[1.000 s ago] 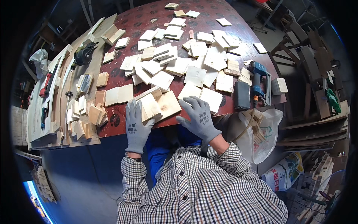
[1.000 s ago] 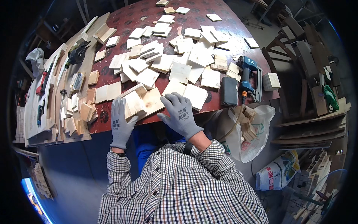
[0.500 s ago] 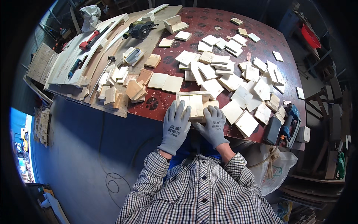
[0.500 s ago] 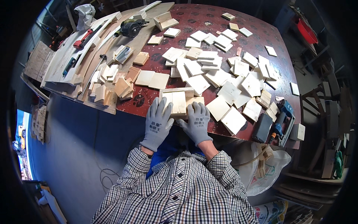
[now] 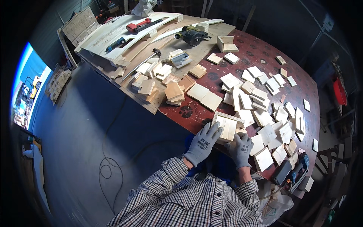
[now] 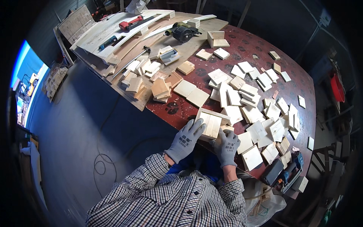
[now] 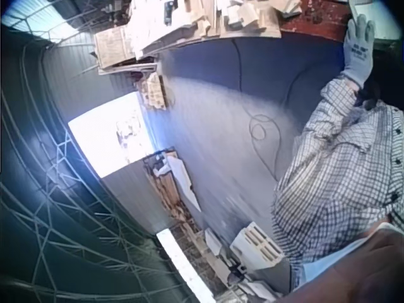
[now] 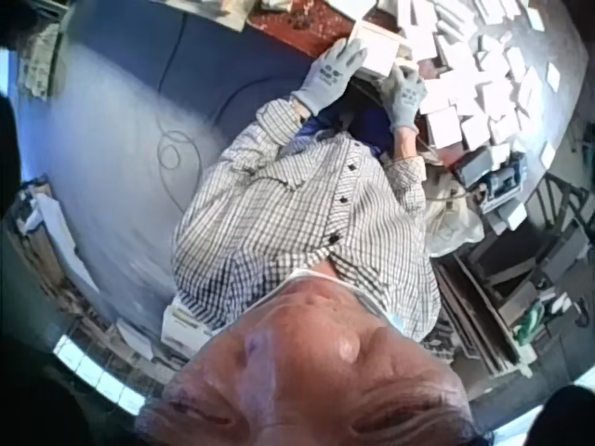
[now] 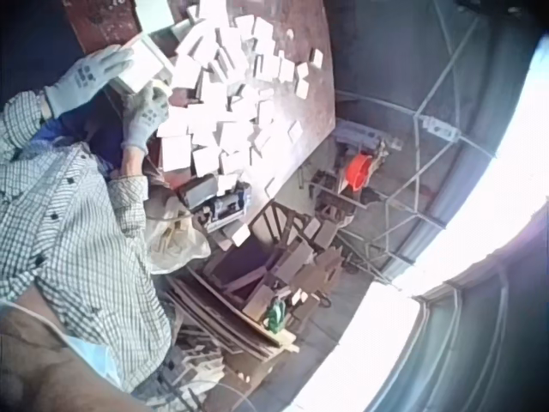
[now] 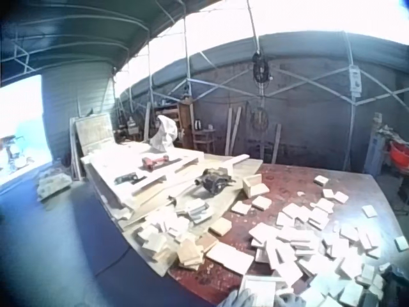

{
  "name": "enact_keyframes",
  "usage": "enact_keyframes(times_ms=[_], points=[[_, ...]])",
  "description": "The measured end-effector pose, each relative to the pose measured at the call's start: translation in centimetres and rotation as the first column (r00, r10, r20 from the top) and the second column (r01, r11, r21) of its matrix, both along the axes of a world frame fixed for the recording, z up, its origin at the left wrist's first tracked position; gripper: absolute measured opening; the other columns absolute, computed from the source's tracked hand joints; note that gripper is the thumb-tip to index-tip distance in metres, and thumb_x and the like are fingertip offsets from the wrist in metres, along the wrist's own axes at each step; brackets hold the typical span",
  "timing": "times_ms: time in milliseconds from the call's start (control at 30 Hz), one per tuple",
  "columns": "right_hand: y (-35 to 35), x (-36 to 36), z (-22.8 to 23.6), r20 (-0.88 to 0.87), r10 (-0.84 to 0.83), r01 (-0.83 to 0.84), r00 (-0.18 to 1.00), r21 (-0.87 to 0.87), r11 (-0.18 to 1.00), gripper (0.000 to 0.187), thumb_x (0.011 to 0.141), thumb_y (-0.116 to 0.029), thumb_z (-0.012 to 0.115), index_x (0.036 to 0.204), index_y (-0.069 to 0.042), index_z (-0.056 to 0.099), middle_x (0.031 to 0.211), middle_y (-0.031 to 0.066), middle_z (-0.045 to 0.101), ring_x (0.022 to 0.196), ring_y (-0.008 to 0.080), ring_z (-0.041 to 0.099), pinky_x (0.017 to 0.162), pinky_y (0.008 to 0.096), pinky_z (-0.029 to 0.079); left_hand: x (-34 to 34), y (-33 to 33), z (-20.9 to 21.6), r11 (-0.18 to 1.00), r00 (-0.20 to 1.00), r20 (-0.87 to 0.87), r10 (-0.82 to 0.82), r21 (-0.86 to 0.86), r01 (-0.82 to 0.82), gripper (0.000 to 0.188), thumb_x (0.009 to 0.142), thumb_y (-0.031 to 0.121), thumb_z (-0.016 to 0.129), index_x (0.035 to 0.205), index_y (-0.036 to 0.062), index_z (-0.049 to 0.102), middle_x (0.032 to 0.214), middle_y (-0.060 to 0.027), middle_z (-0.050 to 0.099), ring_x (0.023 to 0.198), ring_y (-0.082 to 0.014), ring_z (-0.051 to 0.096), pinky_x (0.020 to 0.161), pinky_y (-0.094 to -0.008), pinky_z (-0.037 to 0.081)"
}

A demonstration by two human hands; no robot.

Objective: The person repeatedly picks up small rectangular wooden pieces from a cluttered workbench and stacks them into neat piles. The hands move pieces from scattered positions into organized stacks, occasionally adjusting alignment. The task continues throughout the clip with no visible final destination for the stacks.

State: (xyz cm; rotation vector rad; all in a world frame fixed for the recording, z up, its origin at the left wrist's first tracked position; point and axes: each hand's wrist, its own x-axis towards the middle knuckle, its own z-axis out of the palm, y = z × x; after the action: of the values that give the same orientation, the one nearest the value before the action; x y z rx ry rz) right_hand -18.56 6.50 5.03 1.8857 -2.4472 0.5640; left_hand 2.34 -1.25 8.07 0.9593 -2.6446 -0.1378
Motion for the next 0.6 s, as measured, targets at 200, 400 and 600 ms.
enact_keyframes(times_ms=[200, 400, 600], points=[[0.2, -1.0, -2.0, -0.138, 0.070, -0.077, 0.988, -0.041, 0.996, 0.046, 0.076, -0.039, 0.088, 0.113, -0.014, 0.077, 0.123, 0.0054, 0.063, 0.116, 0.0320, 0.058, 0.100, 0.0519, 0.042, -0.1, -0.2, -0.3, 0.997, 0.999, -0.037, 0.015, -0.079, -0.018, 0.056, 0.097, 0.014, 0.054, 0.153, 0.0082, 0.052, 0.164, -0.0085, 0.044, 0.146, -0.0326, 0.044, 0.119, -0.0429, 0.042], [0.4, -2.4, -2.7, -0.120, 0.220, -0.238, 0.968, -0.154, 0.959, 0.034, 0.075, -0.026, 0.084, 0.102, -0.008, 0.075, 0.121, 0.0058, 0.065, 0.114, 0.0341, 0.058, 0.099, 0.0501, 0.043, -0.5, -0.1, 0.3, 0.998, 0.999, -0.036, 0.022, -0.059, -0.024, 0.047, 0.100, 0.018, 0.052, 0.147, 0.0093, 0.057, 0.156, -0.0079, 0.050, 0.147, -0.0339, 0.042, 0.122, -0.0469, 0.037], [0.4, -4.3, -2.6, -0.120, 0.322, -0.337, 0.939, -0.145, 0.930, 0.034, 0.076, -0.017, 0.079, 0.108, -0.008, 0.073, 0.120, 0.0068, 0.064, 0.111, 0.0339, 0.058, 0.097, 0.0504, 0.043, -0.8, 0.8, 1.0, 0.972, 0.988, 0.154, 0.008, -0.231, 0.029, 0.041, 0.103, 0.024, 0.050, 0.139, 0.0082, 0.063, 0.151, -0.0095, 0.053, 0.148, -0.0327, 0.042, 0.127, -0.0507, 0.032]])
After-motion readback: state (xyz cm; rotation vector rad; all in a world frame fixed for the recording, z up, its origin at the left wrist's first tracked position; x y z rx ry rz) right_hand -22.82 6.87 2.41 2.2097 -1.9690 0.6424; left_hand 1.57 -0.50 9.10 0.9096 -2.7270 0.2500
